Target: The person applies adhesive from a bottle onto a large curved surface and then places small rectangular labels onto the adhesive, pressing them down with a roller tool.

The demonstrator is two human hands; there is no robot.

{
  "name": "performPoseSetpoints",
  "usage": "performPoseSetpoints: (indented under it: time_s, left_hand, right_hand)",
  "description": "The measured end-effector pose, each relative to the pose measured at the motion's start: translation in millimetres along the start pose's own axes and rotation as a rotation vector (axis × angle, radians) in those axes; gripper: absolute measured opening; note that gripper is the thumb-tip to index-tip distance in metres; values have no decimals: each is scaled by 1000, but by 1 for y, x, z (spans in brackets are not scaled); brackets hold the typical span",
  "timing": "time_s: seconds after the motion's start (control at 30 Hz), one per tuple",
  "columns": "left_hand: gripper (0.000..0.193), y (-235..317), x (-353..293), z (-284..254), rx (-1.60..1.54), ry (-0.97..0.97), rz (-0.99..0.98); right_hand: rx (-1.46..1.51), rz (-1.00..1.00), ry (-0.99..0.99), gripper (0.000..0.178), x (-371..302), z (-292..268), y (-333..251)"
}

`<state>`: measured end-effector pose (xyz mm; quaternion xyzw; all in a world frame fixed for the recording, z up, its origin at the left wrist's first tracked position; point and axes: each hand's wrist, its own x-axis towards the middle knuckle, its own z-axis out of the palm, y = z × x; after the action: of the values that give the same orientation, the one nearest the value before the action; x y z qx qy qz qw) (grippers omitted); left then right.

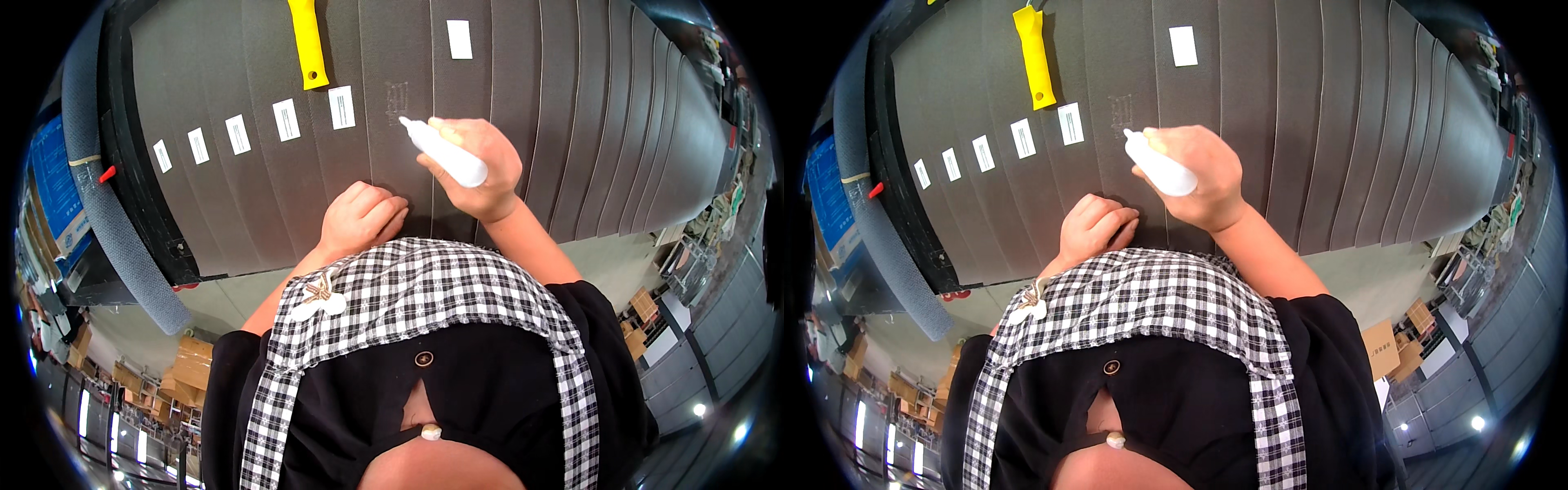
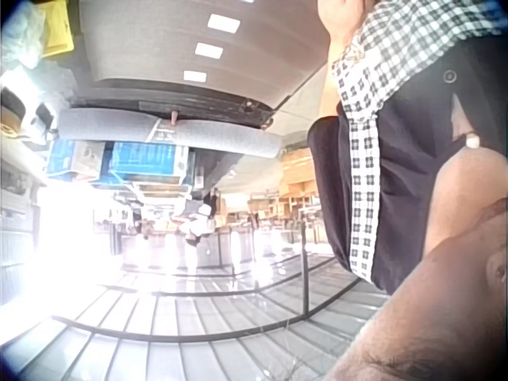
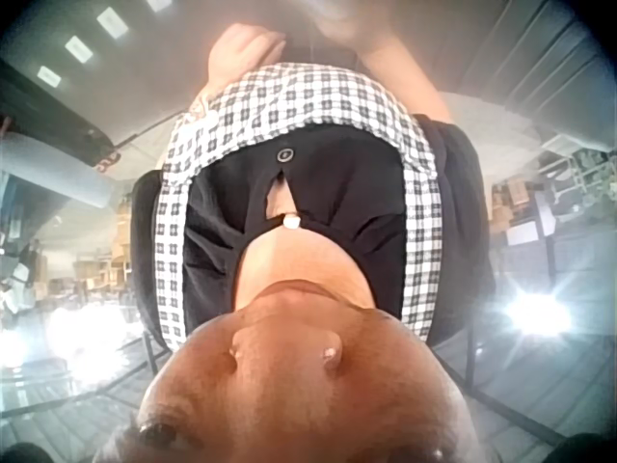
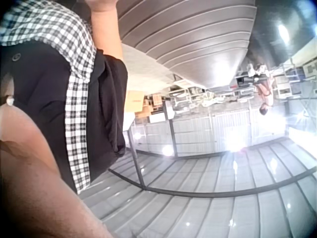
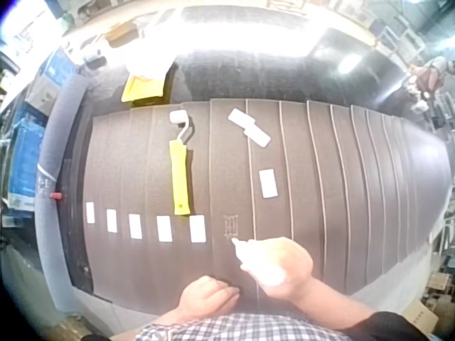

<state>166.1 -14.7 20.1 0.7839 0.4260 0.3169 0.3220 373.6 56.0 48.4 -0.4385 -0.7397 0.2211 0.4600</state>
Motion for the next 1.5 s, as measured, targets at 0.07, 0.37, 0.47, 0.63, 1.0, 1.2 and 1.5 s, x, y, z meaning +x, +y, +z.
performPoseSetpoints:
  time_s: [0.07,0.37,0.47,0.63,1.0,1.2,1.5]
  left_hand:
    - [17,0,0,0,-1,3,3]
    - [18,2,1,-1,-90,17,-51]
    - [31,13,2,-11,-432,-40,-414]
    - [76,18,20,-8,-712,294,-462]
    - [47,23,14,-47,-819,619,-677]
    - [51,-40,-18,-156,-67,932,-540]
    - [58,-163,-130,-237,592,1065,-815]
  right_hand:
    - [-8,-4,17,43,5,2,5]
    - [74,84,48,40,-9,-2,-5]
    - [690,720,273,34,-17,2,-27]
    - [1766,1442,248,48,-11,10,-46]
    - [1098,1345,-584,40,0,31,-42]
    - [-363,328,-192,29,61,-39,45]
    - [-550,-22,-360,22,69,-33,70]
